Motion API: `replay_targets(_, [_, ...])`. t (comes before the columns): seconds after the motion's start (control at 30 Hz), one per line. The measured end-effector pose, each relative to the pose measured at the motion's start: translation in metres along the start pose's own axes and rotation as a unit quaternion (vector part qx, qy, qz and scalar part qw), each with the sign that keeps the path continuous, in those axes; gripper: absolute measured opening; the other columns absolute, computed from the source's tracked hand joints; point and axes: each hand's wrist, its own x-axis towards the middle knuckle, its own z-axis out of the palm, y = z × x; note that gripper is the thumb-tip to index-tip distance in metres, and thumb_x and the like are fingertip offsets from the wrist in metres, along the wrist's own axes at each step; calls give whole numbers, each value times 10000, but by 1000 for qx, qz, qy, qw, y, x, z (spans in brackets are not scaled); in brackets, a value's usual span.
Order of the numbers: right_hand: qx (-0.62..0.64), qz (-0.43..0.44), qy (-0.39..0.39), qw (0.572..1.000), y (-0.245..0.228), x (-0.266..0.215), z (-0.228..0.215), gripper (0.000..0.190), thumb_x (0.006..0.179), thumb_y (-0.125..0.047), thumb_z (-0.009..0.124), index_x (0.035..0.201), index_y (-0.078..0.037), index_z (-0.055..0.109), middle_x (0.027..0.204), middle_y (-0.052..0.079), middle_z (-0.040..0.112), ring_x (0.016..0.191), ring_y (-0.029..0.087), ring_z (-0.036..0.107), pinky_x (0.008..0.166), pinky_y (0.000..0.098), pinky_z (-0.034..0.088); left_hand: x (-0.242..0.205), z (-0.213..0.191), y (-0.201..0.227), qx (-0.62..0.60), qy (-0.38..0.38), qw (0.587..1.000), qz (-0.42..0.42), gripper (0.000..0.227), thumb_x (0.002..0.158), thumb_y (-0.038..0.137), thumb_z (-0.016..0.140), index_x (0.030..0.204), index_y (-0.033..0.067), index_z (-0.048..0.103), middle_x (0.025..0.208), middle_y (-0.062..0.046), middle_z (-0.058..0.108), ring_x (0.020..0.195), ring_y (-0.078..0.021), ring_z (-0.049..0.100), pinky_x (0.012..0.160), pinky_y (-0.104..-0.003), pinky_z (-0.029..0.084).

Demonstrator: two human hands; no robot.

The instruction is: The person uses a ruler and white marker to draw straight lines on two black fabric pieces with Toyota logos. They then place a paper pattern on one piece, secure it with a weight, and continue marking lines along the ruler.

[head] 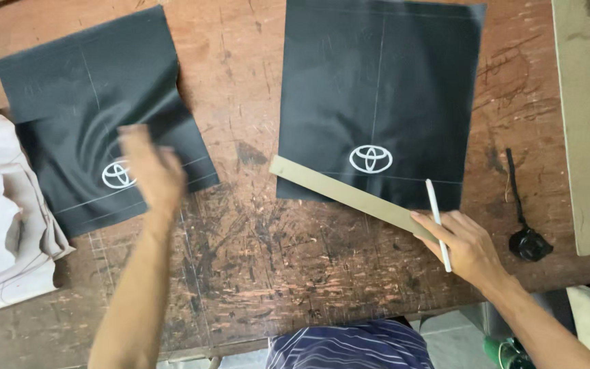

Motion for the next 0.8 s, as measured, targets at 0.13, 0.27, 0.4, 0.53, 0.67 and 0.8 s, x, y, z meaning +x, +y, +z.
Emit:
replay_targets(0.13, [-20, -63, -12, 998, 26, 39, 3, 565, 769, -214, 850, 1311, -160, 695, 992, 58, 727, 863, 260, 649, 769, 410, 518, -44, 14, 120, -165, -237, 950, 118, 530, 945, 250, 711, 1421, 96, 536, 1498, -169, 517, 1458, -344, 423, 1208, -480, 280])
replay_targets(0.27, [11, -54, 12, 998, 49, 50, 5, 568, 781, -215, 809, 1314, -93, 655, 1247, 111, 716, 1138, 305, 650, 966, 451, 491, -55, 24, 181, -166, -218, 930, 245, 574, 918, 259, 729, 1423, 40, 565, 1495, -205, 525, 1414, -376, 456, 1211, -530, 279])
replay_targets(0.4, [24, 13, 54, 998, 62, 26, 9, 451, 861, -134, 782, 1297, -87, 680, 1299, 112, 699, 1224, 315, 636, 1040, 455, 480, -55, 28, 183, -166, -200, 947, 188, 412, 927, 189, 725, 1307, 50, 648, 1376, -168, 597, 1306, -361, 548, 1202, -519, 369])
replay_targets(0.53, [33, 65, 91, 993, 71, -2, 11, 385, 910, -91, 773, 1284, -54, 689, 1312, 116, 695, 1240, 325, 636, 1052, 465, 487, -67, 30, 179, -137, -199, 957, 157, 319, 949, 135, 700, 1256, 49, 690, 1302, -144, 637, 1242, -347, 596, 1190, -503, 425])
replay_targets(0.67, [58, 68, 118, 989, 82, -12, 14, 384, 906, -64, 780, 1280, -55, 691, 1297, 116, 702, 1224, 325, 647, 1043, 448, 514, -73, 33, 182, -117, -175, 965, 156, 285, 966, 129, 691, 1243, 62, 706, 1310, -148, 653, 1262, -341, 603, 1191, -500, 426])
replay_targets(0.8, [69, 66, 113, 989, 92, -20, 16, 375, 898, -47, 784, 1262, -51, 697, 1282, 115, 707, 1210, 320, 657, 1039, 434, 526, -78, 39, 185, -103, -157, 970, 156, 275, 974, 120, 692, 1244, 73, 713, 1334, -150, 653, 1288, -327, 606, 1204, -500, 415])
